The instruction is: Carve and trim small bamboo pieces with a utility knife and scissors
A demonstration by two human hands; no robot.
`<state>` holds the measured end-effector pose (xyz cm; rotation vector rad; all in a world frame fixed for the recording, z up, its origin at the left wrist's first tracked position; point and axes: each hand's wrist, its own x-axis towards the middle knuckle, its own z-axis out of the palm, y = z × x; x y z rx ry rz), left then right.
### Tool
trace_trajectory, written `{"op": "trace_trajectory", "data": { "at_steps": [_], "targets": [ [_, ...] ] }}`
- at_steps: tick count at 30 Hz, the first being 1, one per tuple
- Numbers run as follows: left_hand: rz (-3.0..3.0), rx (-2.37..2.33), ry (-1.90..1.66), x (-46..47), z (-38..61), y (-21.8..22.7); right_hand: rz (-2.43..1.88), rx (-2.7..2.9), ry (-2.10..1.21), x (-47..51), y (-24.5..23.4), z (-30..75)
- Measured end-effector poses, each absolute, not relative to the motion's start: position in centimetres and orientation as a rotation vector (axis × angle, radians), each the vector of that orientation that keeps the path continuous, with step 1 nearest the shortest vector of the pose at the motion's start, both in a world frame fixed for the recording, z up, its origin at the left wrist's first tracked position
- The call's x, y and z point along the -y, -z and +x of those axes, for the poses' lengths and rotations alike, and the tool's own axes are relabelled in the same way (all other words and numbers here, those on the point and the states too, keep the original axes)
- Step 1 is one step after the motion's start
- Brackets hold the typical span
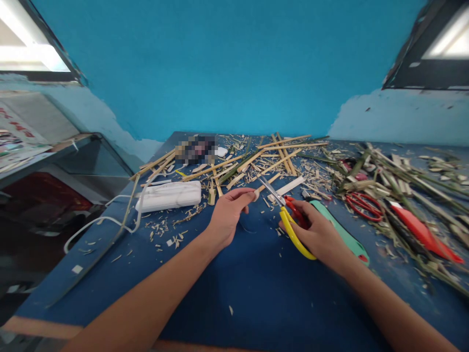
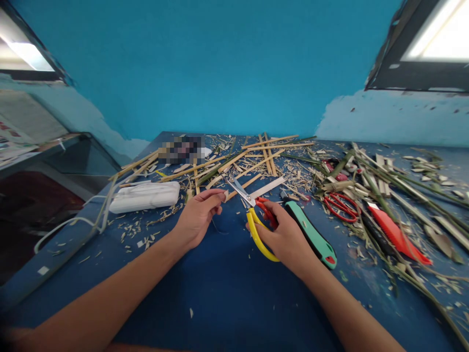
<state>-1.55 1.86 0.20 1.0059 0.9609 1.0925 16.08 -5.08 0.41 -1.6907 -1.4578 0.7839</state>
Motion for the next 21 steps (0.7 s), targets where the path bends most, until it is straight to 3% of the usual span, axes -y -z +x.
{"op": "trace_trajectory", "data": {
  "at_steps": [15,21],
  "targets": [
    [1.121,-0.764,-0.779,0.6,-0.4,-0.8,-1.499,1.320,-0.806,4.8,2.3,15.7],
    [1.059,-0.890,-0.912,-0.1,-0.7,-0.5,-1.575,1.371,-0.747,4.6,2.2,16.0]
  ]
}}
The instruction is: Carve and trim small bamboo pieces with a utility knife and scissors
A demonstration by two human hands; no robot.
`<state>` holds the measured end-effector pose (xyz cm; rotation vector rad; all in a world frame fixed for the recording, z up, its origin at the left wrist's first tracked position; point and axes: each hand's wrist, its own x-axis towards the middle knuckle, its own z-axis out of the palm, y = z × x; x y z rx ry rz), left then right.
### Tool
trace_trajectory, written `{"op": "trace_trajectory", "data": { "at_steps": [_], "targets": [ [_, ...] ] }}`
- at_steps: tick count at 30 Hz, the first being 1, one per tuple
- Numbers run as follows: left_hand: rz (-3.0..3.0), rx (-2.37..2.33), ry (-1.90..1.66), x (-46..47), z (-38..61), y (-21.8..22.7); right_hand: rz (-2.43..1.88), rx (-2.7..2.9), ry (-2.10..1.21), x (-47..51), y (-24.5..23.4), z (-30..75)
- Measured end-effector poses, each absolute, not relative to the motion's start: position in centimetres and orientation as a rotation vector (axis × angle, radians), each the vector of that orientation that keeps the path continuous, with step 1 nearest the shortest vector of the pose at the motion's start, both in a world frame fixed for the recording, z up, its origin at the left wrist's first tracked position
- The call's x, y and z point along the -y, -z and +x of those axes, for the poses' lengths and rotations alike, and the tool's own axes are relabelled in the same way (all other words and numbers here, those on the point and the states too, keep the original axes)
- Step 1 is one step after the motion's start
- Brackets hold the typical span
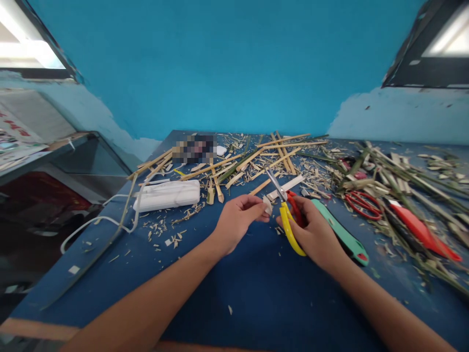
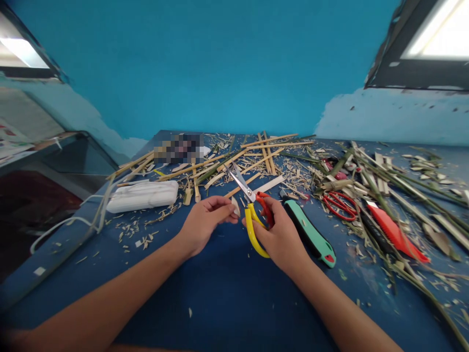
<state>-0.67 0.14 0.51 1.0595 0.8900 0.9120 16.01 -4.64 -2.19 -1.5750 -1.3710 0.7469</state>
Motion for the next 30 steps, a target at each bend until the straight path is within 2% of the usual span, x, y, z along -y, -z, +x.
{"op": "trace_trajectory", "data": {
  "at_steps": [10,30],
  "targets": [
    [0.747,-0.886,-1.156,-1.2,-1.0,-0.6,-1.758,1.765,-0.320,5.4,1.1,15.9],
    [0.700,-0.807,-1.127,-0.6,-0.8,-0.9,-1.742,1.785,-0.312,5.6,0.9,15.5]
  ]
}}
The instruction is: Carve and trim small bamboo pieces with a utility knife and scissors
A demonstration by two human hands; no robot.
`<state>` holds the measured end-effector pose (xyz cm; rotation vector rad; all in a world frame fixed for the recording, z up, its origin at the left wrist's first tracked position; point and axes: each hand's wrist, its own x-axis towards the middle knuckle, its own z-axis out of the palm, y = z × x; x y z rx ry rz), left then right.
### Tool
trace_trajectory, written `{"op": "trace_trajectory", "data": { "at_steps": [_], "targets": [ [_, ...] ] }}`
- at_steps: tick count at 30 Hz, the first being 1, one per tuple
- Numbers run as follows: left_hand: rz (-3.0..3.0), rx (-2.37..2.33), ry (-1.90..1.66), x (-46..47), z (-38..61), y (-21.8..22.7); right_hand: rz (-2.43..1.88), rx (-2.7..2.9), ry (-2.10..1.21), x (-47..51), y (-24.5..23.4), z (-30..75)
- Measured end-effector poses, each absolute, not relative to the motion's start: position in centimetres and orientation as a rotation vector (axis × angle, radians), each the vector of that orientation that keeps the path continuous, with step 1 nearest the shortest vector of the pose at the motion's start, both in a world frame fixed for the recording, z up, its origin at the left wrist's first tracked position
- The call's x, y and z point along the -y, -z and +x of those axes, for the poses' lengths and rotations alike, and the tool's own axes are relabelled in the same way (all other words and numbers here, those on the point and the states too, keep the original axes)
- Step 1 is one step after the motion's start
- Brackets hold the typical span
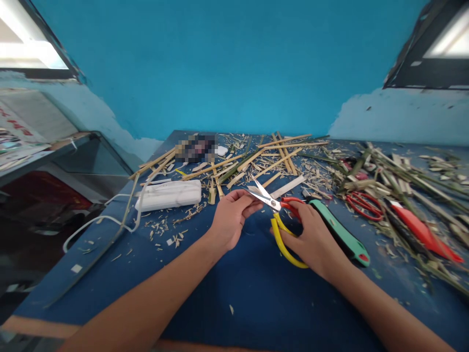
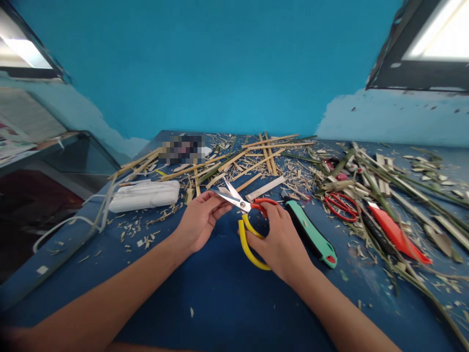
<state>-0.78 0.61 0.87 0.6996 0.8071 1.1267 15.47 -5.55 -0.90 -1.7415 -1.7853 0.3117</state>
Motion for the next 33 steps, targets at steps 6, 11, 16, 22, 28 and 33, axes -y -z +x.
{"op": "trace_trajectory", "data": {
  "at_steps": [6,11,16,22,28,33],
  "targets": [
    [0.686,-0.846,-1.165,-0.64,-0.68,-0.59,-1.733,1.794,-0.279,5.59,0.85,15.39],
    [0.693,-0.833,-1.163,-0.61,-0.72,-0.53,-1.754,1.791,-0.293,5.60,0.76,15.35],
    [0.717,-0.829,-1.137,-0.53,-0.73,-0.72,-1.748,1.786,-0.296,5.64,0.78,15.41],
    [0.727,-0.849,-1.123,-0.57,-0.76,-0.59,-1.756,1.788,-0.313,5.61,0.96,15.64],
    [0.703,-0.853,-1.104,-0.64,-0.75,-0.32,-1.729,1.761,-0.350,5.55,0.89,15.59],
    [0.720,-0.878,-1.129,-0.69,-0.73,-0.45,-1.740,1.718,-0.400,5.64,0.36,15.47]
  ]
}}
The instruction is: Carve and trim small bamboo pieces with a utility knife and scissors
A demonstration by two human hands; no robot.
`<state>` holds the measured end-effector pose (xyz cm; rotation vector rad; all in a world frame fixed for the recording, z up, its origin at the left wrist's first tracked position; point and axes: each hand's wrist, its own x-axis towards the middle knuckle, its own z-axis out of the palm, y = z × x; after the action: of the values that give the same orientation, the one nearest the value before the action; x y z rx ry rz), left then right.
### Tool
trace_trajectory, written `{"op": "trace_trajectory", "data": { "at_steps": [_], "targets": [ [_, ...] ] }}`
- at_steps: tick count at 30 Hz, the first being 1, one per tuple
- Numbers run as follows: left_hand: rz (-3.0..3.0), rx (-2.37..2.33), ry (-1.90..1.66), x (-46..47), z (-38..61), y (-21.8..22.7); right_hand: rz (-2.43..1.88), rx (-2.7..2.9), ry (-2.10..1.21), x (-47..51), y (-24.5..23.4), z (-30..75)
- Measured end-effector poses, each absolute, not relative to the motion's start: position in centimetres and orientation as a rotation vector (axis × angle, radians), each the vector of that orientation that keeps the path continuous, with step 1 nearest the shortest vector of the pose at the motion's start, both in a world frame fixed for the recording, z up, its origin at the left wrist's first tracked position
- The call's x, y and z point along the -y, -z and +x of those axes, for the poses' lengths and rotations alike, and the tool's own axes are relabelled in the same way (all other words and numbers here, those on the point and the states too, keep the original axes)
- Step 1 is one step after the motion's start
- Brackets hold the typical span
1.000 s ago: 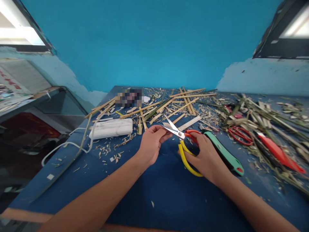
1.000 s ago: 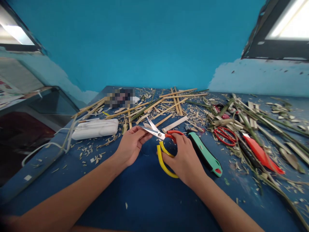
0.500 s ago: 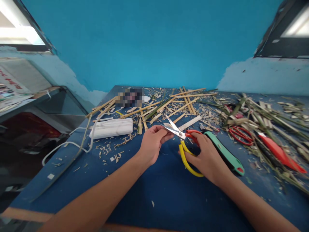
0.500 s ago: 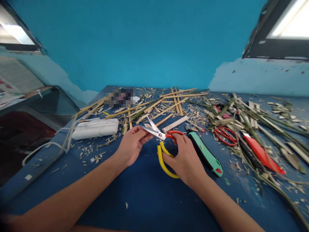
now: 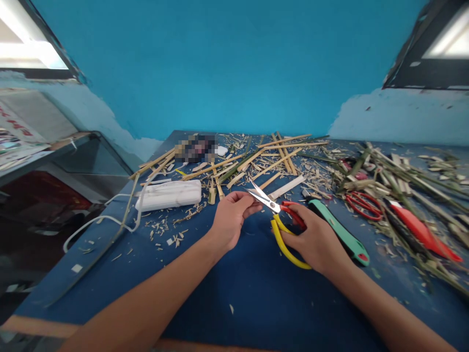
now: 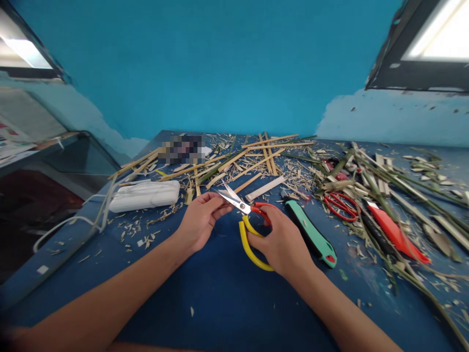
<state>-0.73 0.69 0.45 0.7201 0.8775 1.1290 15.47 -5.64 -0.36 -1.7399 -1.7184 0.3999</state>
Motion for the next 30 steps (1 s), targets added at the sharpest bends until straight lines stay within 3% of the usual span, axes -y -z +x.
{"op": "trace_trajectory", "data": {
  "at_steps": [21,30],
  "targets": [
    [0.937,-0.949,-1.129,-1.0,-0.9,0.1,-1.767,1.768,-0.290,5.3,0.5,15.7],
    [1.008,-0.999,-1.134,-0.8,-0.8,-0.2,-1.979,1.698,-0.291,5.6,-0.7,15.3]
  ]
}}
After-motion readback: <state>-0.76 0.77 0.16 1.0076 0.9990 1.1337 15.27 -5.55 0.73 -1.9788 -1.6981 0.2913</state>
